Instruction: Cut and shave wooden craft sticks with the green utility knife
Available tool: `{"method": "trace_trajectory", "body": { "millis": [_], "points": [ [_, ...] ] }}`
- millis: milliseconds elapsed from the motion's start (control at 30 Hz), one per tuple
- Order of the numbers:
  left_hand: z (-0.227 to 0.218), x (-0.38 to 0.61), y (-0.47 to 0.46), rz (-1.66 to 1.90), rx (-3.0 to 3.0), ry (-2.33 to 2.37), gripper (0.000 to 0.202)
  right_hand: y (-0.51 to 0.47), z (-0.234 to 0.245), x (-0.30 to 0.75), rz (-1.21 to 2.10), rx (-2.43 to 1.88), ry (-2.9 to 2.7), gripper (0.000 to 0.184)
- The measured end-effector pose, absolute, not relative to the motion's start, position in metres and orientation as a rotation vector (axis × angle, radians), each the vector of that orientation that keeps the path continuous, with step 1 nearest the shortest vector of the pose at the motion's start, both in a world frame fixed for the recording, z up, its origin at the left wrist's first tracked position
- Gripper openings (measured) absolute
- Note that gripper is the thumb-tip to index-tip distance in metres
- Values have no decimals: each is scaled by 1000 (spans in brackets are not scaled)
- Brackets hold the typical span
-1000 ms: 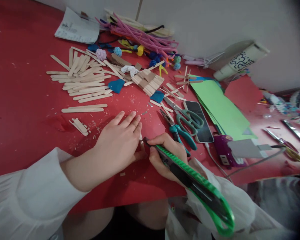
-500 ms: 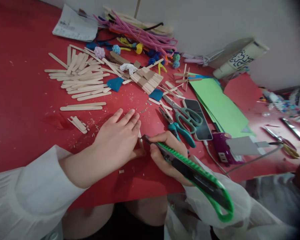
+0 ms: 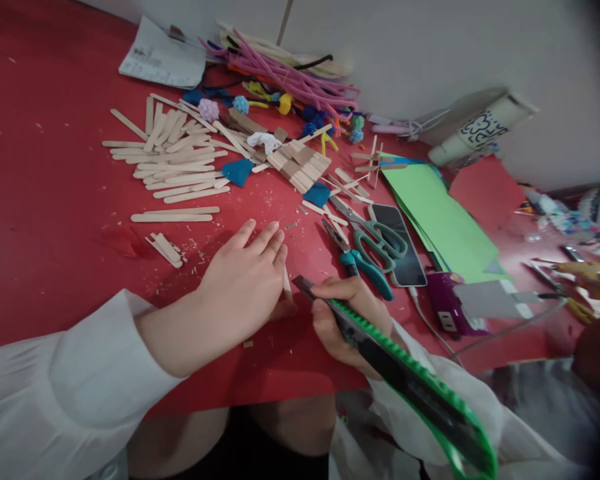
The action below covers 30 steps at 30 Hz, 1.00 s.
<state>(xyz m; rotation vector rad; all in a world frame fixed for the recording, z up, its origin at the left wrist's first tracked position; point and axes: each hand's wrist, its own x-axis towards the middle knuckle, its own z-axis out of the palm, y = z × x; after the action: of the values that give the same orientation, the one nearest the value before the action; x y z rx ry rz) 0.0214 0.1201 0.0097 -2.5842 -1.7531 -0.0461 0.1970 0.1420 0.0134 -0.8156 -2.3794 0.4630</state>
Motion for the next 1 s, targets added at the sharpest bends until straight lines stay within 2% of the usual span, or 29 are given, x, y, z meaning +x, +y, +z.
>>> {"method": "trace_trajectory", "body": {
  "millis": [200,1000],
  "points": [
    [11,22,120,-94,-2599,-1754,72,144,13,195,503,-909,-2330,16],
    [11,21,120,-103,-2611,-1778,67,145,10,190,554,-910,-2331,13]
  ]
}}
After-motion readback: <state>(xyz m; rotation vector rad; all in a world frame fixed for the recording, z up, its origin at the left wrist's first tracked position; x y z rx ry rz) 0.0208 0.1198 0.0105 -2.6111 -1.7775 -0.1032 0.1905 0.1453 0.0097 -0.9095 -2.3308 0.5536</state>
